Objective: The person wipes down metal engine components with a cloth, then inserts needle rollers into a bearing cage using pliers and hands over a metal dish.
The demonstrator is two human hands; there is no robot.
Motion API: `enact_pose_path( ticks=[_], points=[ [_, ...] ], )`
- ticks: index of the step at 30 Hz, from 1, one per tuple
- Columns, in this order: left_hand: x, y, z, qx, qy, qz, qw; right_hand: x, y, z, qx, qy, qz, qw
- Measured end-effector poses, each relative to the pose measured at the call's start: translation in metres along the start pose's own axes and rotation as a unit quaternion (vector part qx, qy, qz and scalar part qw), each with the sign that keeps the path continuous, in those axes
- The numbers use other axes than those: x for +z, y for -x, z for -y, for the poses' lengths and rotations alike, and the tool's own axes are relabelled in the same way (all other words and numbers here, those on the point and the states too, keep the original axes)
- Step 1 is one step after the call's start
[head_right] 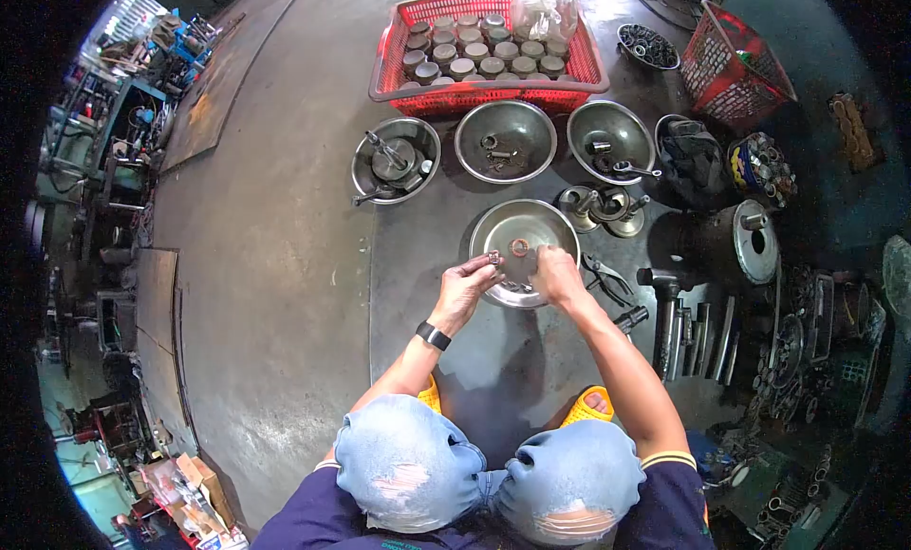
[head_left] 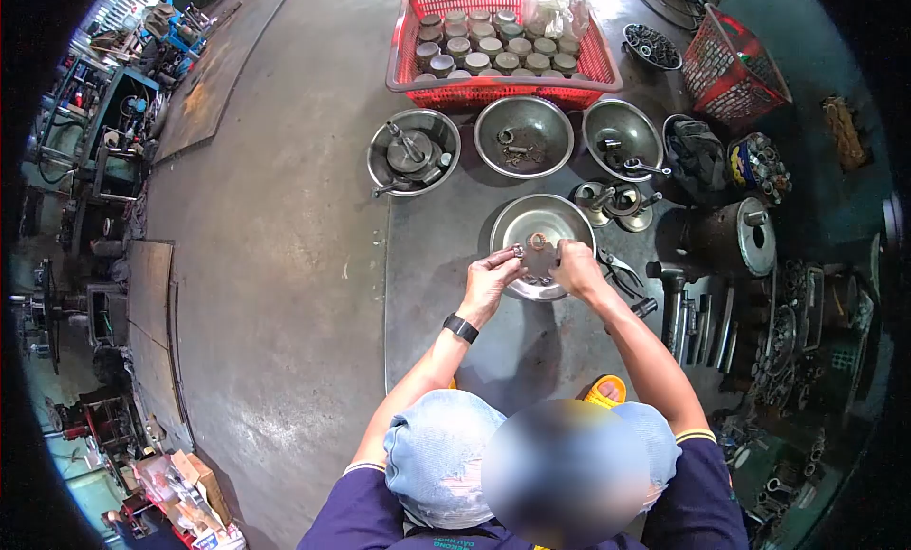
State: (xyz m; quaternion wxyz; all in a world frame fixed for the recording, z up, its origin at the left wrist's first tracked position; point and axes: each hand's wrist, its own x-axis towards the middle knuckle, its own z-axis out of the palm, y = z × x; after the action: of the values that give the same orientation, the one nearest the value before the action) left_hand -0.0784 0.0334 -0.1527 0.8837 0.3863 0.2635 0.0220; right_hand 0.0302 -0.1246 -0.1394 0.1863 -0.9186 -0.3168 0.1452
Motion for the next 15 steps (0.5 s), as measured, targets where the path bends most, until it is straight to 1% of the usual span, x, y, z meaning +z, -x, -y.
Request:
enact_pose_path(
  ticks=[1,2,3,4,5,7,9,11,12,13,15],
  points=[
    [-0.001,0.001,0.001,0.002,-0.004,0.01,1.0,-0.004,-0.001,0.003,-0.001,0.0,0.001,1.0],
    [-0.002,0.001,0.002,0.002,-0.004,0.01,1.0,-0.008,-0.004,0.007,0.034,-0.122,-0.018,0.992],
    [-0.001,0.001,0.003,0.014,-0.014,0.008,1.0,-0.012,-0.006,0.01,0.07,-0.242,-0.039,0.967],
    [0.0,0.0,0.004,0.026,-0.024,0.008,0.999,-0.019,-0.007,0.014,0.044,-0.32,-0.032,0.946],
    [0.001,0.0,0.004,0.025,-0.025,0.011,0.999,-0.022,-0.008,0.017,0.045,-0.319,-0.035,0.946],
    [0.002,0.001,0.005,0.02,-0.04,-0.001,0.999,-0.026,-0.011,0.023,0.059,-0.425,0.047,0.902],
    [0.003,0.001,0.004,0.027,-0.059,-0.004,0.998,-0.026,-0.011,0.029,0.055,-0.421,0.063,0.903],
    [0.004,0.002,0.005,0.047,-0.078,-0.003,0.996,-0.024,-0.009,0.036,0.069,-0.456,0.033,0.886],
    [0.003,0.003,0.005,0.042,-0.072,0.004,0.996,-0.02,-0.009,0.036,0.082,-0.473,0.025,0.877],
    [0.003,0.003,0.005,0.044,-0.072,0.003,0.996,-0.014,-0.009,0.034,0.081,-0.473,0.026,0.877],
    [0.004,0.002,0.006,0.064,-0.088,0.01,0.994,-0.01,-0.009,0.033,0.09,-0.509,0.029,0.855]
  ],
)
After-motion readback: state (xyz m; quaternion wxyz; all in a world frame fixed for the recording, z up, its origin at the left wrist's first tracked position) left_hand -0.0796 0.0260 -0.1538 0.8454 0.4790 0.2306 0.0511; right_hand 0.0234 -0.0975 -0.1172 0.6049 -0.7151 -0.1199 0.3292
